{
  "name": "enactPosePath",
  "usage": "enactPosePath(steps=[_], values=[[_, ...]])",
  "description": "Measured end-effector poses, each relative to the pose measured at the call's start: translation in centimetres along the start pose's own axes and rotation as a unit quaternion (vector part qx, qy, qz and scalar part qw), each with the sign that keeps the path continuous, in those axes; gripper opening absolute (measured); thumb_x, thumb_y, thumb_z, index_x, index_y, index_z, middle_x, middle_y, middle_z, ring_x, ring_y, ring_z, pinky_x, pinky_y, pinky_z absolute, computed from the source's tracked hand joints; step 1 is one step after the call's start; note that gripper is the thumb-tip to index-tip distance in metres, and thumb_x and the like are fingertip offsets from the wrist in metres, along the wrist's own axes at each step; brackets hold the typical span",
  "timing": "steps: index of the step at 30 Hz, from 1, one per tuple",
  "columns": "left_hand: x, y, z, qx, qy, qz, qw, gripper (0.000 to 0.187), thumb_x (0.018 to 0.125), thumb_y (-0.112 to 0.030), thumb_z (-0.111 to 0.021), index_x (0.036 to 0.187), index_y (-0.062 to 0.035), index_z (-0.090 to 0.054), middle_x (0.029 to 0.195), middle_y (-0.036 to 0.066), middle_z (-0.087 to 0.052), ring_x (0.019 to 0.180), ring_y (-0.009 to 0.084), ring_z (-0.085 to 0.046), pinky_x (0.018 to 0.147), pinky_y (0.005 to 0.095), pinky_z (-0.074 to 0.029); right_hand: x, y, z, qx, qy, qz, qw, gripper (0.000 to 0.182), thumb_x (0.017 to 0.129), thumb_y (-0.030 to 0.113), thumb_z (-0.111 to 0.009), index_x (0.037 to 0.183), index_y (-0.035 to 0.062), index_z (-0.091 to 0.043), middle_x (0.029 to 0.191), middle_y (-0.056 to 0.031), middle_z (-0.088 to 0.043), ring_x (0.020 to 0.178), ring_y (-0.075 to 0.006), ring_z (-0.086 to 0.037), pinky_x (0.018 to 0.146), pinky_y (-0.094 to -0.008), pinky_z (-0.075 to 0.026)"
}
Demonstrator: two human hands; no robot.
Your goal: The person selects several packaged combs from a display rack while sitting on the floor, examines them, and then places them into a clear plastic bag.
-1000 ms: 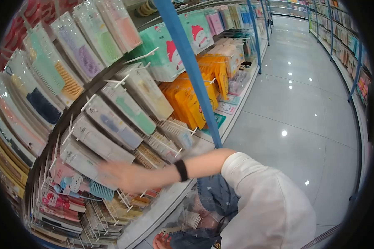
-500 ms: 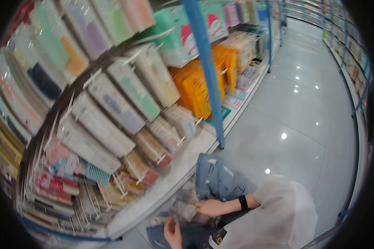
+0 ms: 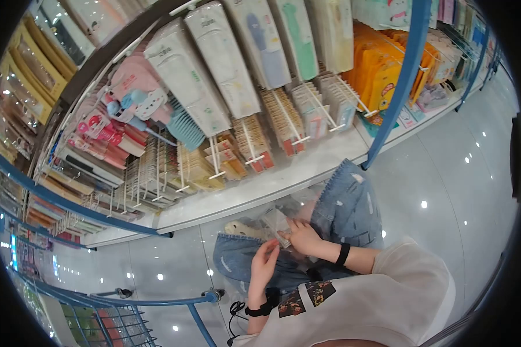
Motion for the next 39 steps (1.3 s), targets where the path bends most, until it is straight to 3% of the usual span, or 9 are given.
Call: enactPosePath(steps=[7, 11, 17, 24, 27, 32, 34, 36, 39], values=[[0.2, 0.0, 0.4, -0.001, -0.007, -0.012, 1.0, 0.027, 0.086, -0.009, -0.053, 0.112, -0.0014, -0.053, 0.105, 0.01, -0.059, 0.097, 0.0143, -0.055, 0.079, 0.0255, -0.045, -1.4, 0.7, 7.2, 0.083, -0.121, 0.031, 0.989, 0.024, 0.073, 0.012, -0.053, 0.096, 0.0072, -0.058, 0.131, -0.0274, -0.031, 0.12, -0.04, -0.035, 0.092, -0.0461, -0.036], [0.3, 0.0, 0.6, 0.011, -0.016, -0.013, 1.0, 0.026, 0.086, -0.009, -0.053, 0.111, -0.0004, -0.053, 0.103, 0.01, -0.059, 0.094, 0.0143, -0.056, 0.078, 0.0246, -0.044, -3.5, 0.8, 12.1, 0.119, -0.135, 0.025, 0.983, 0.028, 0.066, 0.011, -0.063, 0.094, 0.0088, -0.061, 0.121, -0.0198, -0.046, 0.107, -0.0327, -0.05, 0.079, -0.0337, -0.047], [0.3, -0.5, 1.1, 0.009, -0.035, -0.024, 0.999, 0.026, 0.086, -0.008, -0.052, 0.11, 0.0003, -0.053, 0.1, 0.01, -0.061, 0.091, 0.0141, -0.058, 0.079, 0.0241, -0.044, -7.3, -2.7, 20.2, 0.263, -0.165, -0.024, 0.95, 0.024, 0.071, 0.015, -0.066, 0.093, 0.0066, -0.062, 0.087, -0.01, -0.063, 0.076, -0.0241, -0.062, 0.067, -0.0312, -0.05], [-0.1, -2.6, 3.5, -0.106, -0.142, -0.046, 0.983, 0.025, 0.09, -0.008, -0.044, 0.11, 0.0032, -0.052, 0.101, 0.014, -0.06, 0.093, 0.019, -0.057, 0.08, 0.0295, -0.046, -13.2, -11.4, 26.8, 0.541, -0.329, -0.134, 0.763, 0.029, 0.074, 0.015, -0.067, 0.097, -0.001, -0.059, 0.085, -0.0071, -0.061, 0.073, -0.015, -0.06, 0.059, -0.0223, -0.05], [-0.4, -5.0, 2.6, -0.161, -0.076, -0.052, 0.983, 0.03, 0.092, -0.015, -0.04, 0.111, 0.0055, -0.05, 0.102, 0.016, -0.059, 0.095, 0.0209, -0.057, 0.08, 0.0305, -0.046, -13.2, -10.1, 27.0, 0.527, -0.397, -0.121, 0.742, 0.031, 0.076, 0.015, -0.065, 0.1, -0.0029, -0.057, 0.091, -0.0112, -0.061, 0.077, -0.0168, -0.06, 0.061, -0.0245, -0.052], [-2.0, -9.1, -2.7, -0.268, 0.223, -0.099, 0.932, 0.073, 0.083, -0.047, -0.049, 0.133, -0.0009, -0.025, 0.131, 0.017, -0.037, 0.12, 0.026, -0.038, 0.096, 0.039, -0.035, -11.3, -5.6, 26.1, 0.567, -0.376, -0.088, 0.728, 0.03, 0.067, -0.005, -0.057, 0.097, -0.0049, -0.058, 0.099, -0.0164, -0.061, 0.085, -0.0211, -0.061, 0.066, -0.0275, -0.052], [-2.6, -9.8, -4.3, -0.316, 0.23, -0.085, 0.917, 0.095, 0.073, -0.063, -0.052, 0.137, -0.0046, -0.015, 0.138, 0.017, -0.025, 0.127, 0.028, -0.028, 0.1, 0.0418, -0.031, -10.3, -2.4, 25.5, 0.488, -0.325, -0.009, 0.81, 0.03, 0.065, -0.004, -0.061, 0.094, -0.0037, -0.06, 0.095, -0.0162, -0.062, 0.085, -0.0245, -0.062, 0.068, -0.0294, -0.052], [-2.5, -8.9, -3.4, -0.333, 0.15, -0.076, 0.928, 0.104, 0.067, -0.067, -0.053, 0.138, -0.0079, -0.007, 0.141, 0.015, -0.017, 0.129, 0.0288, -0.023, 0.102, 0.0432, -0.028, -8.9, 2.1, 25.6, 0.353, -0.313, 0.214, 0.855, 0.023, 0.067, 0.002, -0.064, 0.09, 0.0025, -0.064, 0.093, -0.0145, -0.063, 0.087, -0.0268, -0.062, 0.072, -0.0299, -0.051], [-2.2, -9.2, -1.6, -0.376, 0.07, -0.083, 0.92, 0.111, 0.062, -0.075, -0.051, 0.139, -0.0107, -0.003, 0.144, 0.013, -0.01, 0.13, 0.0317, -0.018, 0.104, 0.0449, -0.024, -8.9, 6.4, 23.1, 0.265, -0.27, 0.331, 0.865, 0.022, 0.07, 0.008, -0.065, 0.092, 0.0046, -0.065, 0.098, -0.0065, -0.063, 0.093, -0.0233, -0.06, 0.074, -0.0287, -0.052]])
Point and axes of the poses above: each hand's wrist, its own x-axis towards the middle knuckle, its own z-axis out of the back of the hand, y = z × x, the point moved 7 cm from there along x, towards the middle knuckle
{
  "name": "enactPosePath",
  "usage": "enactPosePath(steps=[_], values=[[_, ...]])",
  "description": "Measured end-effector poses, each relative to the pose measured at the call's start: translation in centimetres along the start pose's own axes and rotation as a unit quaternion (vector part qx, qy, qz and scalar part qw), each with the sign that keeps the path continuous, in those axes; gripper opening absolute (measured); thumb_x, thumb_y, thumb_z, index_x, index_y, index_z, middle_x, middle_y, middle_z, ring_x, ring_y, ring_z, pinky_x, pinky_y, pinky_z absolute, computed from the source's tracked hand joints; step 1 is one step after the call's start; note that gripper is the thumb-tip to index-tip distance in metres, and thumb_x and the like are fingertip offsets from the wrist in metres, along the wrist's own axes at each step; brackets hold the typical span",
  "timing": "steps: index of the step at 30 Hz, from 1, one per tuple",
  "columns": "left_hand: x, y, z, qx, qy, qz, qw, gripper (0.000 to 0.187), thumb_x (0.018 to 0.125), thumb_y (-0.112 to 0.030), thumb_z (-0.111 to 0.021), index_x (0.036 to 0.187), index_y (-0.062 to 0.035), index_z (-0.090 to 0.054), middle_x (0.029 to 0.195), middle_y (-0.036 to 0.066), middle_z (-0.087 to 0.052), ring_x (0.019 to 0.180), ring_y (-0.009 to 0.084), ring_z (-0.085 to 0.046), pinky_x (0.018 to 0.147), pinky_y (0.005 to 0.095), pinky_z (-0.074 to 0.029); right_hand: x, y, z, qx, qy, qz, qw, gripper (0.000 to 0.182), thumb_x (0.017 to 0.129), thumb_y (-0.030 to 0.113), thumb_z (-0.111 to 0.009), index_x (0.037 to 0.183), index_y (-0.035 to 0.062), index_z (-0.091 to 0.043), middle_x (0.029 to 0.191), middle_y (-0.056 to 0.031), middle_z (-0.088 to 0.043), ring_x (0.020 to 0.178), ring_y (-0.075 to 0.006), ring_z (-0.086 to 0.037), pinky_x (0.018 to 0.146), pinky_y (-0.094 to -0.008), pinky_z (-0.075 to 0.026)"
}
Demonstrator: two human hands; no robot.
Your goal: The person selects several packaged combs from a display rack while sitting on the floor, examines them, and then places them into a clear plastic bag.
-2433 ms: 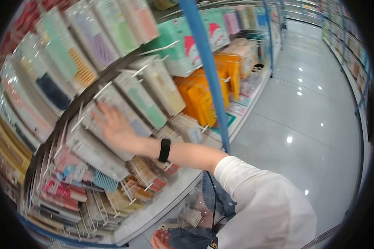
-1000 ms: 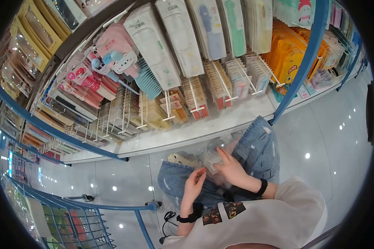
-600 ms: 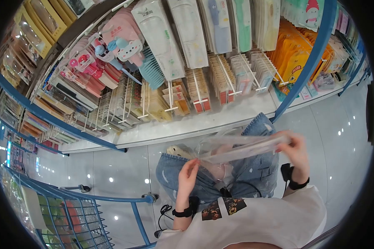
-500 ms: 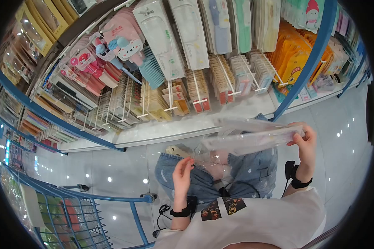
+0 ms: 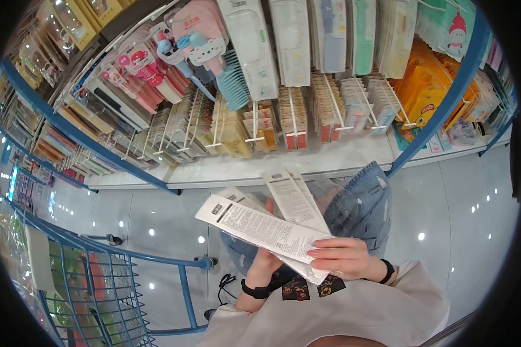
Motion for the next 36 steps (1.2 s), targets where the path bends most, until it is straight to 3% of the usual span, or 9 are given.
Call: enactPosePath(steps=[3, 6, 11, 13, 21, 25, 27, 33, 36], values=[[-0.3, -1.7, 0.4, -0.02, -0.067, -0.048, 0.996, 0.103, 0.065, -0.072, -0.045, 0.14, -0.0129, -0.005, 0.145, 0.011, -0.005, 0.131, 0.0324, -0.016, 0.104, 0.0451, -0.025, -1.4, -1.1, -2.3, 0.035, -0.042, 0.0, 0.998, 0.023, 0.069, 0.006, -0.065, 0.092, 0.0045, -0.065, 0.099, -0.0057, -0.063, 0.091, -0.0227, -0.06, 0.075, -0.0278, -0.052], [-0.5, -1.7, 1.0, -0.136, -0.121, -0.09, 0.979, 0.113, 0.059, -0.06, -0.065, 0.14, -0.0139, -0.001, 0.14, 0.013, -0.02, 0.123, 0.0315, -0.034, 0.098, 0.0429, -0.035, -2.5, -1.3, -4.0, 0.025, -0.04, 0.033, 0.998, 0.024, 0.068, 0.005, -0.066, 0.092, 0.0046, -0.066, 0.1, -0.0055, -0.063, 0.091, -0.0223, -0.059, 0.075, -0.0276, -0.052], [-1.0, 0.2, 3.4, -0.099, -0.1, -0.085, 0.986, 0.095, 0.068, -0.066, -0.047, 0.138, -0.0106, -0.014, 0.136, 0.019, -0.027, 0.124, 0.0372, -0.03, 0.1, 0.0449, -0.032, -2.7, -1.3, -5.2, 0.011, -0.028, 0.059, 0.998, 0.023, 0.07, 0.006, -0.065, 0.093, 0.0044, -0.066, 0.1, -0.0052, -0.062, 0.091, -0.0221, -0.059, 0.076, -0.0276, -0.052], [-0.5, 0.6, 2.8, -0.17, -0.005, -0.069, 0.983, 0.091, 0.069, -0.062, -0.048, 0.137, -0.0096, -0.018, 0.132, 0.023, -0.032, 0.12, 0.0396, -0.035, 0.096, 0.0464, -0.037, -2.9, -1.8, -5.9, 0.012, 0.004, 0.047, 0.999, 0.026, 0.071, 0.007, -0.064, 0.096, 0.0051, -0.064, 0.104, -0.0049, -0.061, 0.094, -0.0219, -0.058, 0.076, -0.0271, -0.051], [-1.0, -0.8, 4.3, -0.165, -0.077, -0.003, 0.983, 0.07, 0.077, -0.035, -0.047, 0.132, 0.0018, -0.022, 0.128, 0.025, -0.035, 0.117, 0.0408, -0.038, 0.094, 0.0507, -0.037, -0.6, -3.3, -5.5, 0.014, 0.28, -0.033, 0.959, 0.054, 0.073, 0.038, -0.063, 0.119, 0.0125, -0.051, 0.125, -0.0061, -0.048, 0.115, -0.0204, -0.045, 0.096, -0.0382, -0.036], [-1.5, -1.8, 4.7, -0.172, -0.139, -0.021, 0.975, 0.066, 0.077, -0.026, -0.047, 0.13, 0.0044, -0.023, 0.124, 0.026, -0.039, 0.112, 0.0449, -0.042, 0.093, 0.053, -0.037, 5.9, -0.5, 2.5, -0.137, 0.118, 0.057, 0.982, 0.034, 0.071, 0.029, -0.065, 0.1, 0.0115, -0.061, 0.108, -0.0069, -0.058, 0.099, -0.0216, -0.054, 0.091, -0.0452, -0.039], [-1.9, -0.8, 5.9, -0.21, -0.115, -0.012, 0.971, 0.06, 0.08, -0.02, -0.045, 0.13, 0.0064, -0.023, 0.125, 0.026, -0.039, 0.114, 0.043, -0.041, 0.094, 0.0483, -0.037, 7.3, 2.9, 5.4, -0.149, 0.026, 0.125, 0.981, 0.02, 0.074, 0.022, -0.063, 0.094, 0.0198, -0.06, 0.105, -0.0076, -0.052, 0.096, -0.0261, -0.052, 0.086, -0.0623, -0.035], [-3.9, 0.9, 8.7, -0.156, -0.211, -0.007, 0.965, 0.051, 0.08, -0.009, -0.045, 0.126, 0.0072, -0.031, 0.119, 0.023, -0.046, 0.107, 0.0334, -0.05, 0.089, 0.0403, -0.044, 7.5, 7.3, 8.9, -0.084, -0.113, 0.261, 0.955, 0.028, 0.074, 0.022, -0.061, 0.101, 0.0158, -0.056, 0.108, -0.01, -0.052, 0.099, -0.0277, -0.051, 0.086, -0.0569, -0.036], [-3.4, -0.1, 7.4, -0.22, -0.156, 0.002, 0.963, 0.052, 0.079, -0.007, -0.047, 0.126, 0.0068, -0.031, 0.118, 0.022, -0.047, 0.104, 0.0325, -0.052, 0.086, 0.0396, -0.046, 7.9, 7.2, 9.2, -0.057, -0.13, 0.278, 0.95, 0.032, 0.074, 0.023, -0.06, 0.105, 0.0138, -0.054, 0.109, -0.0112, -0.052, 0.1, -0.0286, -0.05, 0.086, -0.0542, -0.036]])
Point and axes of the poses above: each hand's wrist, its own x-axis towards the middle knuckle, its own z-axis out of the back of the hand, y = z × x, the point moved 7 cm from there along x, towards the middle knuckle
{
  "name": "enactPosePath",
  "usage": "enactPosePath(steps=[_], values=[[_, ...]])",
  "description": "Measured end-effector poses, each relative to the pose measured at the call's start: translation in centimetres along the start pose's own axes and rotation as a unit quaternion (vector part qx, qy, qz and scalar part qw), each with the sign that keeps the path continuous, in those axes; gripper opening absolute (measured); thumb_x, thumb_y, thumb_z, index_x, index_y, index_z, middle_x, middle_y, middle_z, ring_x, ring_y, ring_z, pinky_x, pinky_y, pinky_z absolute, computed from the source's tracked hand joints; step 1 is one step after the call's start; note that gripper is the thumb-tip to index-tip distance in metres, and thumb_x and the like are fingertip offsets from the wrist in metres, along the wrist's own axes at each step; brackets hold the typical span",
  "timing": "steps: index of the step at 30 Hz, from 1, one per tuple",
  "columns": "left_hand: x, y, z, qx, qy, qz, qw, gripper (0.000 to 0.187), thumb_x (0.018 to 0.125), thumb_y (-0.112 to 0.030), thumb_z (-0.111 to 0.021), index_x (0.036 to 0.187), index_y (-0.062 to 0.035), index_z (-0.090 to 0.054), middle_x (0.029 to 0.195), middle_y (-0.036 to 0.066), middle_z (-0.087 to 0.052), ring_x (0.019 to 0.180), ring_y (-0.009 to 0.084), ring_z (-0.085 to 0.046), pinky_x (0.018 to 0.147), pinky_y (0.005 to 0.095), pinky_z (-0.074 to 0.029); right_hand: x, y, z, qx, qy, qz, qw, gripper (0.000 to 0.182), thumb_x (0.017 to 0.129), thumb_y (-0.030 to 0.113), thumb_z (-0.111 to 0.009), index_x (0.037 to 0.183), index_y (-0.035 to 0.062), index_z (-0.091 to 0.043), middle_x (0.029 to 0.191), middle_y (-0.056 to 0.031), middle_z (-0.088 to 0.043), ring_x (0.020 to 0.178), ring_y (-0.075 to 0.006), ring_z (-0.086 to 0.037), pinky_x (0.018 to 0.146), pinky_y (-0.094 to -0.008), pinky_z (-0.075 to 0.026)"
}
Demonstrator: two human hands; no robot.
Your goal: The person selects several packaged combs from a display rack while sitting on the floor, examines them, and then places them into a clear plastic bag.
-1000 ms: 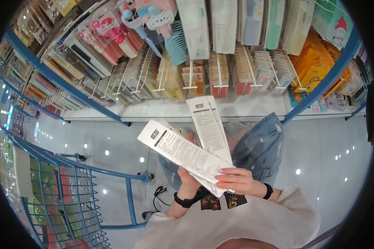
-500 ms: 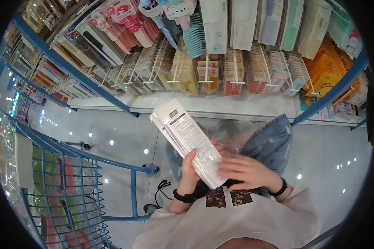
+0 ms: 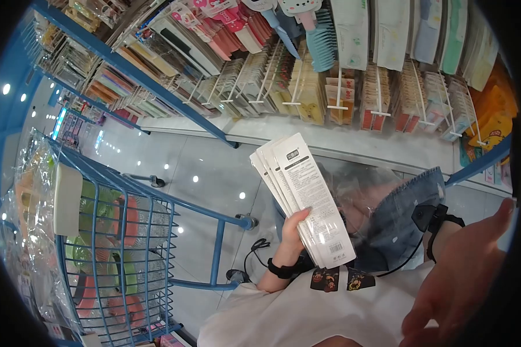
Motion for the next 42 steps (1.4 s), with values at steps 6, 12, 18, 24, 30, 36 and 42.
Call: enactPosePath(steps=[6, 12, 18, 24, 30, 36, 42], values=[[-0.3, -0.4, 2.6, 0.097, -0.122, -0.034, 0.987, 0.053, 0.076, -0.011, -0.049, 0.123, 0.0086, -0.034, 0.111, 0.024, -0.051, 0.099, 0.035, -0.054, 0.085, 0.0427, -0.046, -1.0, -4.2, -2.7, 0.082, -0.003, -0.112, 0.99, 0.04, 0.075, 0.023, -0.058, 0.112, 0.0098, -0.05, 0.113, -0.0136, -0.051, 0.103, -0.0303, -0.048, 0.087, -0.0488, -0.036], [0.3, -0.8, -0.4, 0.174, -0.097, -0.077, 0.977, 0.045, 0.079, -0.006, -0.056, 0.121, 0.0029, -0.042, 0.111, 0.014, -0.054, 0.099, 0.0211, -0.055, 0.083, 0.0308, -0.044, -10.7, -7.0, -14.2, 0.148, 0.307, -0.438, 0.832, 0.071, 0.067, 0.024, -0.068, 0.126, 0.0007, -0.037, 0.132, -0.0195, -0.032, 0.119, -0.0365, -0.035, 0.097, -0.0405, -0.031], [0.9, 0.3, -0.6, 0.335, -0.087, -0.137, 0.928, 0.036, 0.086, -0.011, -0.052, 0.118, 0.0034, -0.047, 0.111, 0.009, -0.055, 0.101, 0.0145, -0.051, 0.086, 0.0277, -0.041, -15.9, -6.1, -17.1, 0.106, 0.22, -0.526, 0.815, 0.08, 0.069, 0.018, -0.068, 0.132, -0.0012, -0.023, 0.135, -0.0226, -0.024, 0.123, -0.0349, -0.03, 0.099, -0.0401, -0.03], [1.6, 1.5, -2.0, 0.189, -0.015, -0.026, 0.981, 0.056, 0.088, -0.038, -0.035, 0.119, 0.0088, -0.04, 0.112, 0.022, -0.052, 0.087, 0.0252, -0.059, 0.077, 0.0339, -0.05, -20.4, -8.5, -16.0, 0.415, -0.067, -0.683, 0.597, 0.062, 0.082, -0.004, -0.047, 0.135, 0.0045, -0.018, 0.13, -0.0134, -0.034, 0.113, -0.0184, -0.042, 0.091, -0.0286, -0.038], [1.7, 0.4, -1.8, 0.138, -0.018, -0.026, 0.99, 0.07, 0.076, -0.04, -0.038, 0.125, 0.0084, -0.027, 0.11, 0.029, -0.047, 0.081, 0.0349, -0.059, 0.066, 0.0439, -0.053, -19.8, -9.6, -12.7, 0.436, -0.167, -0.654, 0.596, 0.069, 0.079, -0.009, -0.045, 0.137, 0.0065, -0.011, 0.125, -0.0141, -0.04, 0.111, -0.0167, -0.045, 0.094, -0.0292, -0.033], [1.6, 0.4, -1.4, 0.136, -0.018, -0.037, 0.99, 0.069, 0.076, -0.035, -0.039, 0.128, 0.0078, -0.022, 0.12, 0.031, -0.04, 0.091, 0.0425, -0.056, 0.071, 0.0501, -0.051, -16.1, -11.8, -9.4, 0.322, -0.158, -0.554, 0.751, 0.07, 0.078, -0.009, -0.049, 0.137, 0.0078, -0.015, 0.12, -0.0142, -0.044, 0.108, -0.016, -0.047, 0.091, -0.0283, -0.036], [1.5, 0.8, -1.1, 0.146, -0.016, -0.032, 0.989, 0.068, 0.076, -0.036, -0.042, 0.129, 0.0036, -0.024, 0.116, 0.03, -0.043, 0.09, 0.0419, -0.056, 0.07, 0.0505, -0.051, -11.8, -14.0, -5.2, 0.241, -0.131, -0.511, 0.815, 0.054, 0.081, -0.004, -0.052, 0.13, 0.0037, -0.032, 0.114, -0.0103, -0.052, 0.102, -0.014, -0.051, 0.086, -0.0241, -0.039]])
Point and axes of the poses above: each hand's wrist, its own x-axis towards the middle knuckle, its own z-axis out of the back of the hand, y = z × x, the point moved 7 cm from there along x, towards the middle knuckle
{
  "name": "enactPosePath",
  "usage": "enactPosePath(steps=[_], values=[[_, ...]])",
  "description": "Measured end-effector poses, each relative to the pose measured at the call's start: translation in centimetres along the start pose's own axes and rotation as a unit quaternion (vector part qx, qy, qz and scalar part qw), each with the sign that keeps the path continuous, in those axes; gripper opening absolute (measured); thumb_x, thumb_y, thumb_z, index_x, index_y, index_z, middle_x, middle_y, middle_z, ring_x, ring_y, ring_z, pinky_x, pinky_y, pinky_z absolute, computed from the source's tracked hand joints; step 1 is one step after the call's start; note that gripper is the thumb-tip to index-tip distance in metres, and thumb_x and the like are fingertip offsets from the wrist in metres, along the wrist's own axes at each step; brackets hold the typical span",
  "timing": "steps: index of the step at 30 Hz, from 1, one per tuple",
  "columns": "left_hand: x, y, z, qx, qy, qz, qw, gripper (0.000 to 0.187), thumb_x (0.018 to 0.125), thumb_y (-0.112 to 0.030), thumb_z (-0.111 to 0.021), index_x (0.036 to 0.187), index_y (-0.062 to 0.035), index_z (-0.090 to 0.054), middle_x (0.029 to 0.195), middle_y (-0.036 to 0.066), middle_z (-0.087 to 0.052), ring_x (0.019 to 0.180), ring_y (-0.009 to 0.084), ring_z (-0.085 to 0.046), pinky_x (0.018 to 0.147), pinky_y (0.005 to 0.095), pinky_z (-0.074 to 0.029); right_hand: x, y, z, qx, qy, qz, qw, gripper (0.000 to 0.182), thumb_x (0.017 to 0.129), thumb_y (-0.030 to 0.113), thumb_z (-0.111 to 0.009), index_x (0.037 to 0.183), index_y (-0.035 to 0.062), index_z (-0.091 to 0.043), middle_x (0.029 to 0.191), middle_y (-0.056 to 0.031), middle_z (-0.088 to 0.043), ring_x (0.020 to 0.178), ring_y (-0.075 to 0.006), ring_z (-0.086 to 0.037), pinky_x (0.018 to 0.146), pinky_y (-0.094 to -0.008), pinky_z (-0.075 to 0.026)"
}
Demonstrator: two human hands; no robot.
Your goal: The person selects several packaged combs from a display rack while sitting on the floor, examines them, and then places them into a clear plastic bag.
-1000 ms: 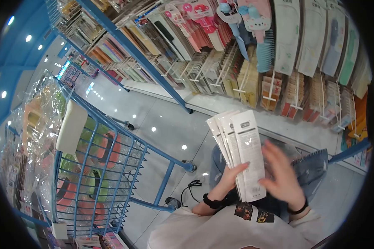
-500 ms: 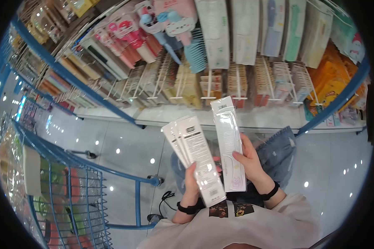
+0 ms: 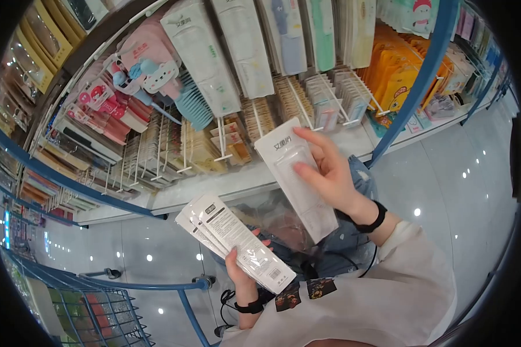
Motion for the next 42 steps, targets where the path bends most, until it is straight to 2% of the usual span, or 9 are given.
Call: enactPosePath(steps=[8, 12, 15, 18, 19, 22, 25, 34, 42], values=[[0.0, -0.2, -0.1, -0.003, -0.041, -0.003, 0.999, 0.068, 0.074, -0.039, -0.042, 0.127, 0.0022, -0.028, 0.112, 0.027, -0.047, 0.084, 0.0389, -0.058, 0.066, 0.0485, -0.052, 6.3, 6.0, 0.5, -0.079, 0.024, 0.131, 0.988, 0.049, 0.081, -0.006, -0.05, 0.128, 0.0032, -0.038, 0.123, -0.0097, -0.045, 0.11, -0.0144, -0.046, 0.089, -0.0247, -0.038], [0.0, -0.4, 0.2, 0.015, -0.045, -0.012, 0.999, 0.068, 0.074, -0.04, -0.041, 0.126, 0.0016, -0.03, 0.111, 0.026, -0.049, 0.082, 0.0375, -0.058, 0.064, 0.0478, -0.052, 9.5, 7.6, 0.7, -0.194, -0.004, 0.227, 0.954, 0.038, 0.08, -0.002, -0.053, 0.117, 0.0024, -0.05, 0.114, -0.0089, -0.051, 0.103, -0.0134, -0.05, 0.084, -0.0227, -0.04], [-0.1, -0.7, 0.0, 0.011, -0.044, -0.016, 0.999, 0.067, 0.074, -0.04, -0.041, 0.125, 0.0019, -0.031, 0.111, 0.026, -0.049, 0.082, 0.0371, -0.059, 0.064, 0.0478, -0.052, 11.8, 8.9, 0.5, -0.216, -0.058, 0.292, 0.93, 0.03, 0.08, 0.004, -0.056, 0.109, 0.0025, -0.056, 0.101, -0.0043, -0.058, 0.084, -0.0079, -0.052, 0.07, -0.0189, -0.04], [-0.1, -0.7, 0.2, -0.002, -0.048, -0.016, 0.999, 0.066, 0.074, -0.039, -0.041, 0.125, 0.002, -0.031, 0.111, 0.025, -0.049, 0.082, 0.0368, -0.059, 0.064, 0.0476, -0.052, 14.3, 9.5, 0.7, -0.178, -0.086, 0.293, 0.935, 0.025, 0.08, 0.008, -0.058, 0.104, 0.0041, -0.06, 0.087, 0.0011, -0.06, 0.065, -0.0044, -0.043, 0.057, -0.0178, -0.035], [-0.1, -0.7, 0.4, -0.007, -0.05, -0.016, 0.999, 0.066, 0.074, -0.039, -0.041, 0.125, 0.002, -0.031, 0.111, 0.025, -0.049, 0.082, 0.0367, -0.059, 0.064, 0.0475, -0.052, 14.9, 10.0, 0.5, -0.186, -0.105, 0.322, 0.922, 0.022, 0.079, 0.01, -0.058, 0.101, 0.0052, -0.062, 0.078, 0.0044, -0.059, 0.056, -0.0039, -0.032, 0.05, -0.0191, -0.028], [-0.2, -0.9, 0.2, -0.014, -0.009, -0.016, 1.0, 0.064, 0.077, -0.035, -0.04, 0.127, 0.0037, -0.028, 0.115, 0.027, -0.046, 0.09, 0.0398, -0.056, 0.072, 0.0481, -0.051, 17.2, 9.6, 1.0, -0.16, -0.11, 0.303, 0.933, 0.022, 0.078, 0.01, -0.06, 0.099, 0.0049, -0.063, 0.077, 0.0039, -0.058, 0.056, -0.0035, -0.033, 0.05, -0.0185, -0.03], [-0.2, -1.1, 0.3, 0.002, -0.039, -0.021, 0.999, 0.065, 0.074, -0.038, -0.041, 0.125, 0.0024, -0.031, 0.112, 0.025, -0.049, 0.084, 0.0363, -0.059, 0.065, 0.0472, -0.052, 18.4, 9.0, 1.5, -0.135, -0.113, 0.287, 0.941, 0.022, 0.076, 0.009, -0.061, 0.097, 0.0048, -0.064, 0.076, 0.0032, -0.059, 0.057, -0.0029, -0.037, 0.051, -0.0184, -0.031], [0.1, -0.8, 0.3, -0.019, -0.005, -0.01, 1.0, 0.063, 0.077, -0.034, -0.04, 0.127, 0.0031, -0.028, 0.115, 0.026, -0.046, 0.092, 0.039, -0.056, 0.073, 0.0481, -0.05, 18.5, 10.3, 0.3, -0.21, -0.089, 0.32, 0.92, 0.019, 0.077, 0.005, -0.063, 0.095, 0.0007, -0.064, 0.087, -0.002, -0.063, 0.072, -0.0027, -0.051, 0.061, -0.0163, -0.041], [0.1, -0.6, 0.0, -0.009, 0.004, -0.003, 1.0, 0.062, 0.079, -0.034, -0.039, 0.128, 0.0026, -0.027, 0.117, 0.026, -0.046, 0.094, 0.0391, -0.055, 0.074, 0.0483, -0.05, 19.0, 10.4, 1.0, -0.239, -0.11, 0.345, 0.901, 0.016, 0.074, 0.012, -0.065, 0.089, 0.0064, -0.067, 0.074, 0.0026, -0.064, 0.059, -0.002, -0.045, 0.051, -0.0183, -0.034]])
Point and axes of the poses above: each hand's wrist, its own x-axis towards the middle knuckle, its own z-axis out of the back of the hand, y = z × x, the point moved 7 cm from there along x, towards the middle knuckle
